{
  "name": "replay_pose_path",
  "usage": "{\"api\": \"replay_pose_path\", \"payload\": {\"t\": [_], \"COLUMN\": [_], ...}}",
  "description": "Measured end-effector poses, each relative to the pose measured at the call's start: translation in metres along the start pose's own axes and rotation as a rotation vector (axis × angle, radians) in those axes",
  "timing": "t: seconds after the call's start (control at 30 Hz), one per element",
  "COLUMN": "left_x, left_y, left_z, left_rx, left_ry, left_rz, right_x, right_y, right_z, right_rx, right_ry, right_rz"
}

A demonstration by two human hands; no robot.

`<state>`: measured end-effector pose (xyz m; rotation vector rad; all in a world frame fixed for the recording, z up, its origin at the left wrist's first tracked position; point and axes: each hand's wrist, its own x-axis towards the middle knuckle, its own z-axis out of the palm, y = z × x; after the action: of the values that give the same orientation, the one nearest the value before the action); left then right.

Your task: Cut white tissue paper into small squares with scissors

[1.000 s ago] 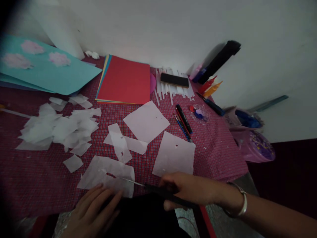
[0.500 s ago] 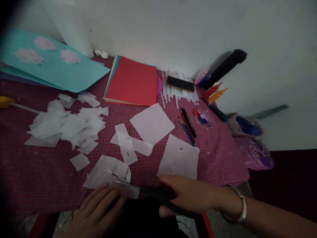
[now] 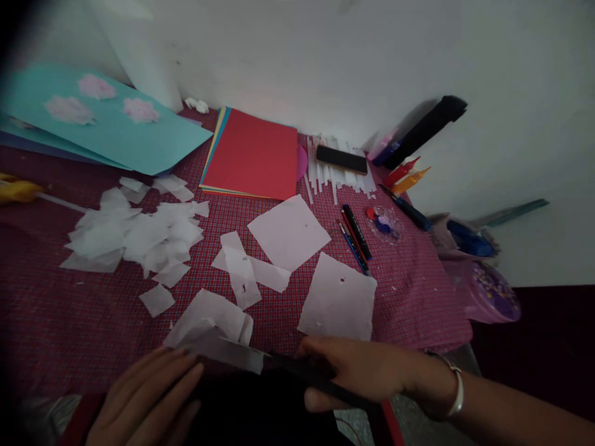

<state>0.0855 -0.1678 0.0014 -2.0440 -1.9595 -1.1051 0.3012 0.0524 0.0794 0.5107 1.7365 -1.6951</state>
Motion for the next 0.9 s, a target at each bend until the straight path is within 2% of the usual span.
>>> {"api": "replay_pose_path", "payload": {"t": [0.1, 0.2, 0.3, 0.47, 0.67, 0.77, 0.9], "left_x": [-0.003, -0.005, -0.004, 0.001, 0.0, 0.001, 0.0], "left_y": [-0.009, -0.012, -0.011, -0.014, -0.015, -0.016, -0.018], "left_z": [-0.003, 0.002, 0.004, -0.003, -0.003, -0.005, -0.008], "left_rx": [0.065, 0.061, 0.082, 0.117, 0.119, 0.119, 0.123], "left_ry": [-0.045, -0.031, -0.019, -0.076, -0.09, -0.092, -0.117], "left_rz": [-0.075, -0.127, -0.099, -0.041, -0.039, -0.035, -0.005], "right_x": [0.004, 0.009, 0.014, 0.023, 0.033, 0.035, 0.033], "right_y": [-0.006, -0.009, -0.012, -0.022, -0.019, -0.014, -0.017], "right_z": [-0.002, -0.003, -0.004, -0.005, 0.001, 0.005, 0.007], "right_rx": [0.042, 0.048, 0.021, -0.014, 0.103, 0.2, 0.219], "right_ry": [-0.032, -0.027, -0.035, -0.025, 0.019, 0.035, 0.037], "right_rz": [0.011, 0.011, 0.05, 0.098, 0.109, 0.157, 0.195]}}
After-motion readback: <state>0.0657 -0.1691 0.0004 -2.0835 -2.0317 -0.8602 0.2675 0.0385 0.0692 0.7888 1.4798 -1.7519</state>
